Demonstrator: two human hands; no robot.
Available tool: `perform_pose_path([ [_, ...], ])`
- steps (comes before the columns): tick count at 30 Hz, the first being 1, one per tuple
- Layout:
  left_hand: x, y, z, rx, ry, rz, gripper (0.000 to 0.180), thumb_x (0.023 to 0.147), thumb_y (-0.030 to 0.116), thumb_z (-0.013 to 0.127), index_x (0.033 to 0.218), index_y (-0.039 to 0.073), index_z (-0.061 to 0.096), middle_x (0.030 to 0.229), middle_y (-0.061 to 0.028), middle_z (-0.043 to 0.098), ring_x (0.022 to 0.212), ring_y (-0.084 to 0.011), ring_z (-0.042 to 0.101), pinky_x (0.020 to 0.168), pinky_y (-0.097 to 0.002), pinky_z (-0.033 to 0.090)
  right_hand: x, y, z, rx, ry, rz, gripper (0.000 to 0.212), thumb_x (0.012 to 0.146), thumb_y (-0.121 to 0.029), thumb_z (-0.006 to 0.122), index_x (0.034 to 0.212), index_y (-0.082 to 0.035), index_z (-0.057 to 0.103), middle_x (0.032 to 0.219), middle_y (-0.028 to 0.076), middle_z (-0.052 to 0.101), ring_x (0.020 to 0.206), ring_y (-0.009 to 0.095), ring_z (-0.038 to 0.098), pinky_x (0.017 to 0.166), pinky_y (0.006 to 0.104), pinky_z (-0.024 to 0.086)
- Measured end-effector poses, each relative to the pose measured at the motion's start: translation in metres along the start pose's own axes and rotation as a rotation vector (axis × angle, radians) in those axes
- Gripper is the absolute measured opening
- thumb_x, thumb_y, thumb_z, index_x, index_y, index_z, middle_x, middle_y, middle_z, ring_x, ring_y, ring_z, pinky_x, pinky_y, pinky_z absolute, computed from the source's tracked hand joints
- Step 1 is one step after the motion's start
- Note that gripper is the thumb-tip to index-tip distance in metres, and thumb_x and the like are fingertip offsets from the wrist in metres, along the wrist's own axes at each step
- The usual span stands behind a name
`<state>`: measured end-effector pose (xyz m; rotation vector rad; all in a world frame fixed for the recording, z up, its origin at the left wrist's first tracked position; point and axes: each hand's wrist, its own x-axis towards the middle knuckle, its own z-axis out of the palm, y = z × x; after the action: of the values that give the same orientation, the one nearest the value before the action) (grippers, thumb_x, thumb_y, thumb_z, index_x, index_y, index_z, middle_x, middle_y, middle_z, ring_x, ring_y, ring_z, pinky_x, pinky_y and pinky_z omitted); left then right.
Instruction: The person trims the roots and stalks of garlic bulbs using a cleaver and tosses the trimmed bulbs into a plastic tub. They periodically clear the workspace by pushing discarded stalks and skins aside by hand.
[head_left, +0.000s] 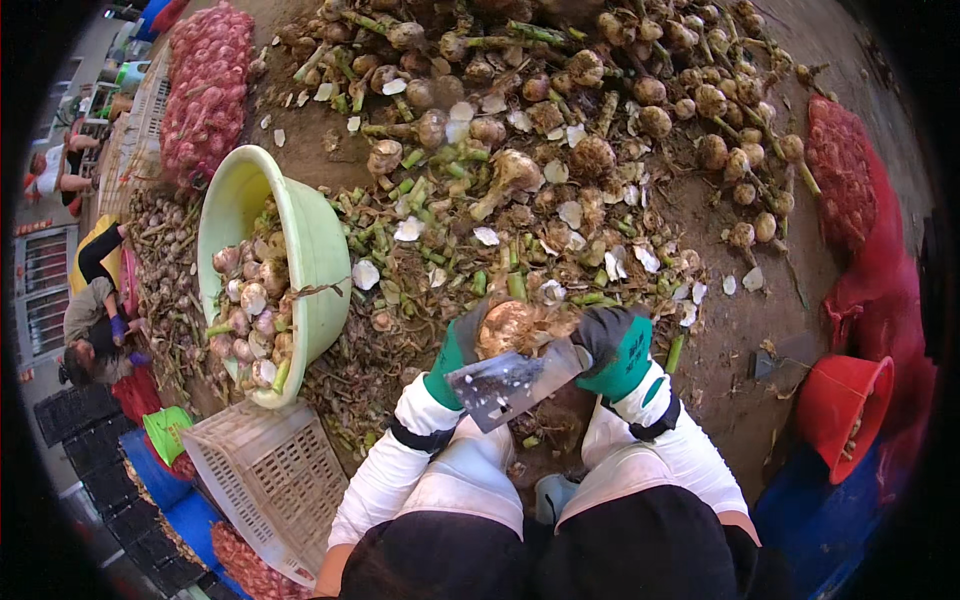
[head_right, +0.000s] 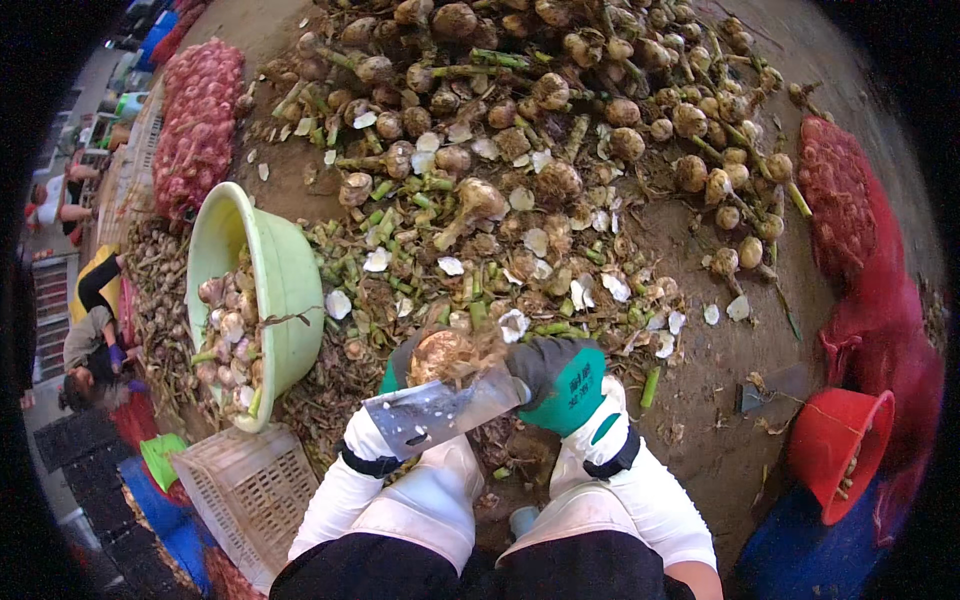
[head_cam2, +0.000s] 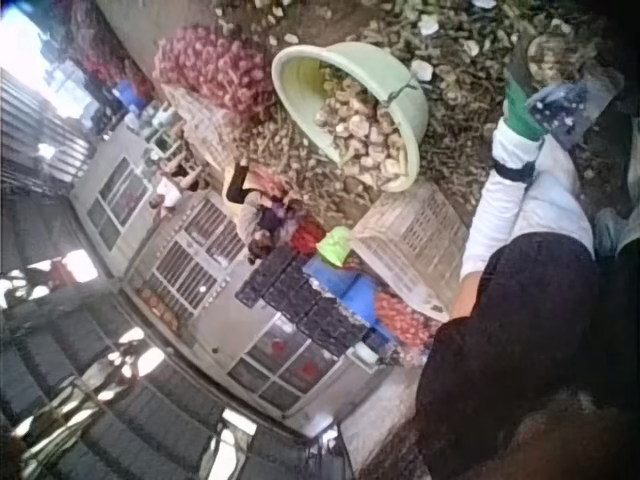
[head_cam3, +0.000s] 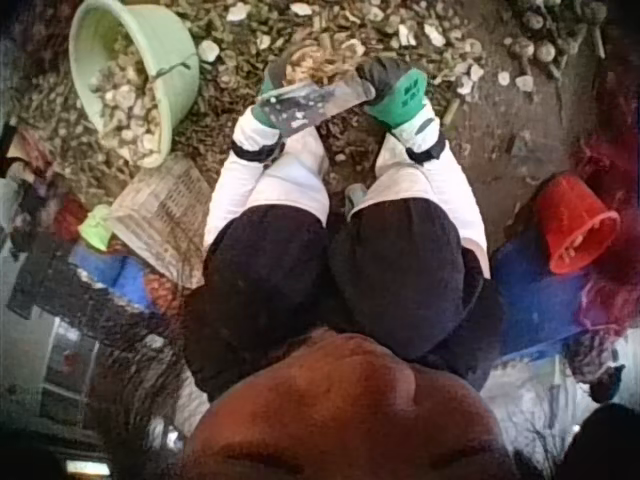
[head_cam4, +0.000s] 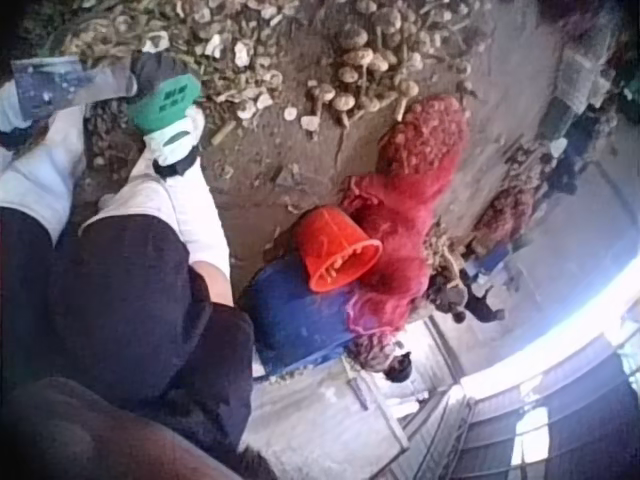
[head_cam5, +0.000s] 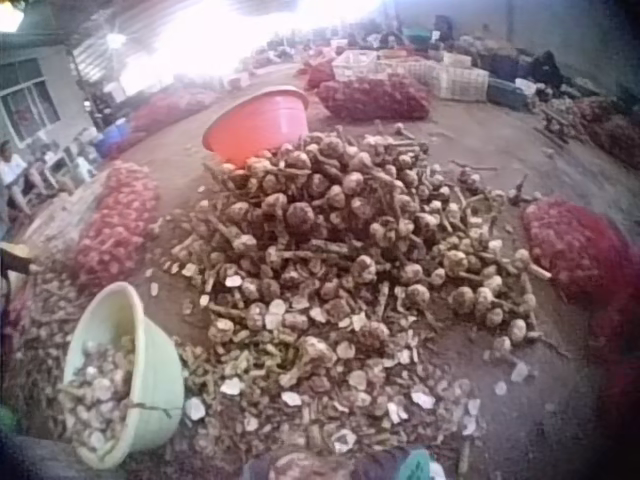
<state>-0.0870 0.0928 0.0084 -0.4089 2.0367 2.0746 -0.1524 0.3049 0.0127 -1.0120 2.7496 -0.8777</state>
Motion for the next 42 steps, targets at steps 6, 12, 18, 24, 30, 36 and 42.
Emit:
perform_pose_path([
  [6, 0.0, 0.072, 0.011, 0.076, -0.155, 0.095, 0.044, 0.074, 0.013, 0.072, 0.111, 0.0, 0.053, 0.107, -0.0079, 0.062, 0.094, -0.0168, 0.061, 0.084, -0.0304, 0.048, -0.008, 0.014, 0.006, 0.101, -0.076, 0.082, 0.043, 0.05, -0.027, 0.073, 0.084, -0.006, 0.059, 0.084, 0.017, 0.06, 0.072, 0.037, 0.056, 0.062, 0.0442, 0.04],
  [12, 0.003, 0.026, -0.019, -0.19, -0.567, 0.215, 0.065, 0.069, 0.018, 0.078, 0.124, 0.002, 0.047, 0.113, -0.0097, 0.059, 0.101, -0.024, 0.059, 0.101, -0.0384, 0.039, -0.033, 0.096, 0.015, 1.131, 0.197, 0.885, 0.014, 0.079, -0.011, 0.066, 0.087, -0.001, 0.061, 0.088, 0.008, 0.067, 0.075, 0.017, 0.065, 0.06, 0.0296, 0.053],
  [18, 0.029, 0.021, 0.017, -0.393, 0.132, 0.041, 0.051, 0.077, 0.016, 0.065, 0.122, 0.003, 0.047, 0.12, -0.0109, 0.054, 0.104, -0.0231, 0.056, 0.089, -0.0326, 0.047, 0.043, -0.006, -0.013, 1.476, -0.253, 0.808, 0.036, 0.073, -0.015, 0.076, 0.102, 0.002, 0.063, 0.087, 0.004, 0.066, 0.072, 0.012, 0.062, 0.065, 0.0249, 0.05],
  [24, 0.031, 0.029, -0.011, -0.639, -0.03, -0.281, 0.023, 0.092, 0.022, 0.053, 0.103, 0.003, 0.06, 0.095, -0.0088, 0.063, 0.083, -0.0167, 0.061, 0.073, -0.029, 0.051, 0.053, -0.01, -0.01, 0.805, -0.183, 0.261, 0.042, 0.067, -0.022, 0.078, 0.101, -0.001, 0.065, 0.084, 0.012, 0.067, 0.068, 0.021, 0.063, 0.064, 0.0324, 0.05],
  [30, 0.024, 0.056, -0.03, -0.159, 0.067, -0.304, 0.025, 0.089, 0.023, 0.059, 0.1, 0.001, 0.059, 0.08, -0.0064, 0.064, 0.065, -0.0131, 0.061, 0.062, -0.0259, 0.052, 0.026, 0.078, 0.048, 0.053, 0.064, 0.318, 0.038, 0.068, -0.036, 0.071, 0.081, 0.0, 0.066, 0.068, 0.015, 0.064, 0.064, 0.034, 0.061, 0.061, 0.0409, 0.048],
  [36, 0.007, 0.104, -0.096, -1.575, -0.302, 0.31, 0.027, 0.097, 0.037, 0.038, 0.099, 0.017, 0.055, 0.074, 0.0024, 0.041, 0.07, -0.0125, 0.043, 0.06, -0.0278, 0.04, 0.082, 0.083, 0.026, 0.264, 0.041, 0.476, 0.028, 0.074, -0.027, 0.072, 0.094, -0.007, 0.066, 0.07, 0.008, 0.064, 0.06, 0.016, 0.061, 0.059, 0.03, 0.048],
  [42, 0.063, 0.032, -0.09, -0.201, 0.168, 0.042, 0.039, 0.09, 0.035, 0.055, 0.115, 0.005, 0.058, 0.105, -0.0132, 0.061, 0.093, -0.0233, 0.058, 0.082, -0.0325, 0.048, 0.186, 0.093, 0.083, 0.111, 0.004, 0.432, 0.046, 0.07, -0.029, 0.075, 0.109, -0.011, 0.059, 0.102, 0.017, 0.063, 0.093, 0.037, 0.06, 0.077, 0.0445, 0.048],
])
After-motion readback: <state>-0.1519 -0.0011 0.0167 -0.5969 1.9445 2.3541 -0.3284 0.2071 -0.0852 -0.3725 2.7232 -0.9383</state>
